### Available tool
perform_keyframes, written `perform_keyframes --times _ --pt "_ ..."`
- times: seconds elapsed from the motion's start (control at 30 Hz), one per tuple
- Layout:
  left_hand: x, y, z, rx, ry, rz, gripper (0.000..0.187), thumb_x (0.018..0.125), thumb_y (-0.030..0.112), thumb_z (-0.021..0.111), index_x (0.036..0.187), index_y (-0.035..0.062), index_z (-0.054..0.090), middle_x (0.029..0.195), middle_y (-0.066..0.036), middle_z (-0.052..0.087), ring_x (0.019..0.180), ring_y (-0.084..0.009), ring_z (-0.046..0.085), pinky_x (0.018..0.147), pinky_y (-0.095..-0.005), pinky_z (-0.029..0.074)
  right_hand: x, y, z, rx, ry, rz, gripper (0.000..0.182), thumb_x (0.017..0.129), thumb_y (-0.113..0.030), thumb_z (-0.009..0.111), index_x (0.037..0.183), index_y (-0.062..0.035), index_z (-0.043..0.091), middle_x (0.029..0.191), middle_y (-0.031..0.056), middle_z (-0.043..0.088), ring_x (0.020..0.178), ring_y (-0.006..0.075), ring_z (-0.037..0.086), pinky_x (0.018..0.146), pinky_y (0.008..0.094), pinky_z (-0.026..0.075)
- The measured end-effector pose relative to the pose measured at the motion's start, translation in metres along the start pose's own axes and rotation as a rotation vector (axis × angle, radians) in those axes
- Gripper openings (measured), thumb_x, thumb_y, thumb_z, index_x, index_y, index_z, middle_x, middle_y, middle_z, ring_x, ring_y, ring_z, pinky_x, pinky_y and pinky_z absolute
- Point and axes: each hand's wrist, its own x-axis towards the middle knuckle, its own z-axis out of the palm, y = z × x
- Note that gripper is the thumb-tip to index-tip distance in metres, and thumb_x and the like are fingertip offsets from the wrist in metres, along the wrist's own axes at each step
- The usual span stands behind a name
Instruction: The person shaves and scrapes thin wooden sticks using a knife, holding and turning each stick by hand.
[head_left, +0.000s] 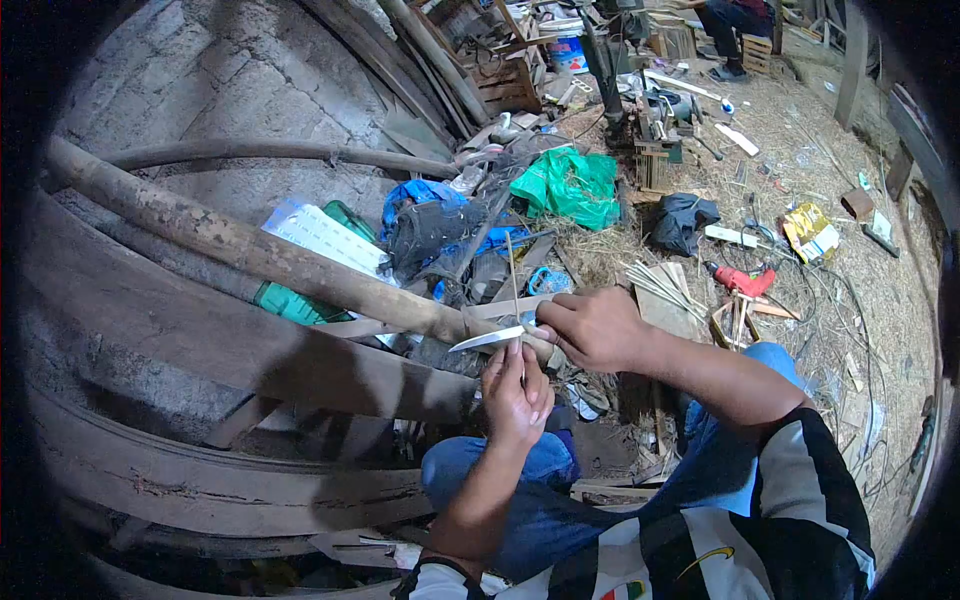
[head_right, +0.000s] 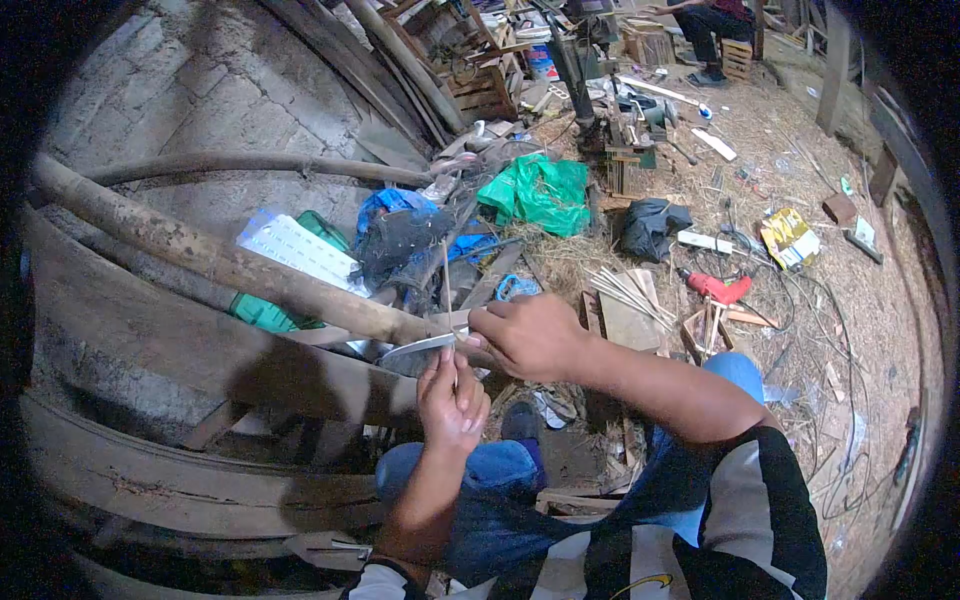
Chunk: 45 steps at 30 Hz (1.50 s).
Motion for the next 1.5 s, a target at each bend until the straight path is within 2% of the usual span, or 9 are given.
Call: perform_keyframes --times 0.3,0.5,0.63,0.8,0.97,1.13,1.33,1.4,1.5 --pt "0.001 -0.002 -0.007 -0.066 -0.018 -0.079 0.027 0.107 0.029 0.041 0.094 0.0092 0.053 0.046 0.002 0.034 0.029 -0.0103 0.027 0.028 -0.0256 0.028 0.005 0.027 0.004 -0.067 -0.008 0.030 0.022 0.092 -0.034 0.059 0.095 -0.0122 0.057 0.074 0.0105 0.062 0.066 0.0351 0.064 0.053 0.0482 0.048" --pt "-0.016 -0.018 -0.008 -0.111 -0.118 -0.148 0.028 0.108 0.028 0.039 0.095 0.0083 0.054 0.047 0.001 0.033 0.030 -0.0103 0.027 0.028 -0.0252 0.027 0.014 0.110 -0.005 -0.205 -0.053 0.495 0.027 0.099 -0.040 0.049 0.101 -0.0151 0.058 0.077 0.0175 0.066 0.073 0.0409 0.065 0.060 0.0546 0.048" --pt "-0.008 -0.015 -0.011 -0.004 0.052 -0.044 0.031 0.107 0.032 0.041 0.095 0.0070 0.056 0.048 0.001 0.035 0.031 -0.0096 0.028 0.029 -0.0245 0.027 0.013 0.103 -0.008 -0.058 0.049 0.557 0.034 0.102 -0.043 0.044 0.097 -0.0122 0.059 0.078 0.0198 0.066 0.073 0.0431 0.064 0.062 0.0557 0.048" --pt "-0.003 -0.008 -0.011 0.112 0.090 0.097 0.030 0.107 0.031 0.044 0.097 0.0067 0.057 0.050 0.002 0.036 0.032 -0.0082 0.027 0.030 -0.0237 0.027 0.010 0.033 -0.011 0.102 0.053 0.360 0.030 0.100 -0.039 0.048 0.097 -0.0112 0.058 0.075 0.0190 0.065 0.072 0.0415 0.065 0.061 0.0536 0.049" --pt "-0.003 -0.010 -0.008 0.133 0.117 0.122 0.027 0.106 0.029 0.046 0.095 0.0072 0.057 0.049 0.002 0.037 0.032 -0.0075 0.028 0.029 -0.0244 0.028 -0.003 0.006 0.006 0.100 -0.007 -0.024 0.026 0.095 -0.035 0.054 0.096 -0.0094 0.058 0.075 0.0142 0.064 0.069 0.0376 0.065 0.059 0.0510 0.050" --pt "-0.003 -0.015 -0.015 0.095 0.067 0.129 0.027 0.106 0.028 0.046 0.093 0.0073 0.056 0.046 0.003 0.034 0.031 -0.0073 0.029 0.028 -0.0248 0.028 0.000 0.005 0.003 0.031 -0.072 -0.019 0.026 0.095 -0.036 0.055 0.096 -0.0100 0.059 0.078 0.0122 0.064 0.069 0.0364 0.066 0.058 0.0503 0.051" --pt "-0.005 -0.016 -0.017 0.131 0.067 0.087 0.028 0.106 0.028 0.046 0.091 0.0067 0.054 0.046 0.003 0.034 0.030 -0.0078 0.028 0.028 -0.0250 0.028 0.003 0.037 0.009 -0.059 -0.064 0.103 0.024 0.095 -0.036 0.054 0.099 -0.0137 0.061 0.079 0.0129 0.067 0.071 0.0363 0.067 0.058 0.0509 0.051" --pt "-0.011 -0.025 -0.018 0.129 0.052 0.014 0.028 0.106 0.028 0.046 0.090 0.0059 0.054 0.046 0.002 0.035 0.030 -0.0083 0.028 0.028 -0.0253 0.028 0.007 0.071 0.006 -0.150 -0.034 0.357 0.023 0.095 -0.036 0.054 0.102 -0.0158 0.062 0.080 0.0136 0.069 0.072 0.0363 0.068 0.059 0.0510 0.052" --pt "-0.017 -0.036 -0.015 0.167 0.041 -0.002 0.030 0.105 0.028 0.049 0.086 0.0057 0.052 0.048 0.003 0.037 0.032 -0.0069 0.032 0.029 -0.0247 0.027 0.012 0.102 -0.009 -0.191 -0.038 0.500 0.027 0.097 -0.039 0.050 0.105 -0.0161 0.062 0.081 0.0159 0.069 0.074 0.0393 0.067 0.061 0.0525 0.051"
